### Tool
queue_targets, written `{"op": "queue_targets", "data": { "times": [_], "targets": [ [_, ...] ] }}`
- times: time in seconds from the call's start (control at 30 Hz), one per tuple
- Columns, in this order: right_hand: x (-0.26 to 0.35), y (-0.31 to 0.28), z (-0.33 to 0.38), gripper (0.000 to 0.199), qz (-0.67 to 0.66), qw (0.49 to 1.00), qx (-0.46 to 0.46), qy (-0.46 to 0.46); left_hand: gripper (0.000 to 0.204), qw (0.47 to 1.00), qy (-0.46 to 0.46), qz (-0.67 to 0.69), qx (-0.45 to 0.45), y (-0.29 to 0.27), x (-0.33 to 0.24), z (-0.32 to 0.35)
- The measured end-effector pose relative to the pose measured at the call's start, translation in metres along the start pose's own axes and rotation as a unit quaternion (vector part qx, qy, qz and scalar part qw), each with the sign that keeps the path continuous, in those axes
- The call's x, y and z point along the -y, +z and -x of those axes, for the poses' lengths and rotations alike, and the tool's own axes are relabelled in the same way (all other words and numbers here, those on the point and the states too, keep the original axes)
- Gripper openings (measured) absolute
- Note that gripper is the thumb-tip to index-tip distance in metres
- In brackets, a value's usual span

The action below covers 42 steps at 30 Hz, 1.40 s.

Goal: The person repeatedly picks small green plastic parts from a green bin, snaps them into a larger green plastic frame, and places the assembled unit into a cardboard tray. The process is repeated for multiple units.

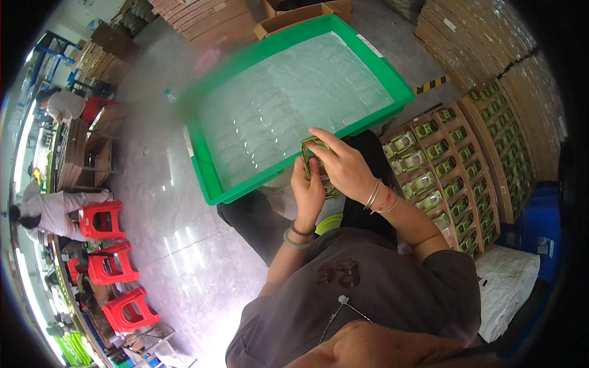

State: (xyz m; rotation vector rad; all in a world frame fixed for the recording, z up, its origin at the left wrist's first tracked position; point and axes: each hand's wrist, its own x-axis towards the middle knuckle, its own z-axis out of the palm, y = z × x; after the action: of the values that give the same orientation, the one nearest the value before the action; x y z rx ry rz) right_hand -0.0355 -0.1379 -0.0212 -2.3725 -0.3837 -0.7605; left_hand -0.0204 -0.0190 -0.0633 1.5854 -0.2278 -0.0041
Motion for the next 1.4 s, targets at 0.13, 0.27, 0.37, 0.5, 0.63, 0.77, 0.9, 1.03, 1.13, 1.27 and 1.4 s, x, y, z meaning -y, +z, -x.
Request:
{"op": "queue_targets", "data": {
  "times": [0.13, 0.27, 0.37, 0.5, 0.63, 0.77, 0.9, 1.03, 1.13, 1.27, 1.4],
  "targets": [
    [-0.004, 0.021, 0.025, 0.025, -0.085, 0.972, -0.194, 0.101, 0.012, 0.997, 0.064, -0.036, -0.023, 0.014, 0.006, 0.000],
    [-0.019, 0.033, 0.050, 0.016, -0.302, 0.885, -0.171, 0.312, 0.011, 0.991, 0.107, -0.084, -0.011, 0.028, 0.005, 0.001],
    [-0.036, 0.038, 0.072, 0.015, -0.277, 0.881, -0.217, 0.316, 0.012, 0.985, 0.127, -0.112, 0.023, 0.041, 0.009, 0.008],
    [-0.035, 0.014, 0.098, 0.016, -0.222, 0.881, -0.216, 0.358, 0.013, 0.985, 0.106, -0.111, 0.073, 0.062, 0.029, 0.027],
    [-0.043, -0.001, 0.154, 0.018, -0.162, 0.845, -0.261, 0.439, 0.013, 0.964, 0.064, -0.135, 0.218, 0.089, 0.046, 0.050],
    [-0.050, -0.044, 0.256, 0.025, -0.004, 0.787, -0.262, 0.559, 0.034, 0.902, -0.008, -0.062, 0.427, 0.097, 0.049, 0.073],
    [-0.056, -0.102, 0.394, 0.033, 0.116, 0.649, -0.239, 0.713, 0.027, 0.914, -0.014, -0.102, 0.393, 0.079, 0.082, 0.052],
    [-0.041, -0.119, 0.475, 0.039, 0.270, 0.577, -0.214, 0.741, 0.024, 0.912, -0.060, -0.103, 0.393, 0.073, 0.084, 0.045],
    [-0.046, -0.122, 0.480, 0.040, 0.260, 0.566, -0.137, 0.770, 0.023, 0.913, -0.054, -0.097, 0.393, 0.070, 0.084, 0.047],
    [-0.043, -0.118, 0.463, 0.036, 0.283, 0.608, -0.116, 0.733, 0.022, 0.916, -0.081, -0.082, 0.383, 0.062, 0.084, 0.050],
    [-0.056, -0.090, 0.430, 0.031, 0.270, 0.612, -0.057, 0.741, 0.021, 0.914, -0.094, -0.091, 0.384, 0.062, 0.076, 0.051]
  ]
}}
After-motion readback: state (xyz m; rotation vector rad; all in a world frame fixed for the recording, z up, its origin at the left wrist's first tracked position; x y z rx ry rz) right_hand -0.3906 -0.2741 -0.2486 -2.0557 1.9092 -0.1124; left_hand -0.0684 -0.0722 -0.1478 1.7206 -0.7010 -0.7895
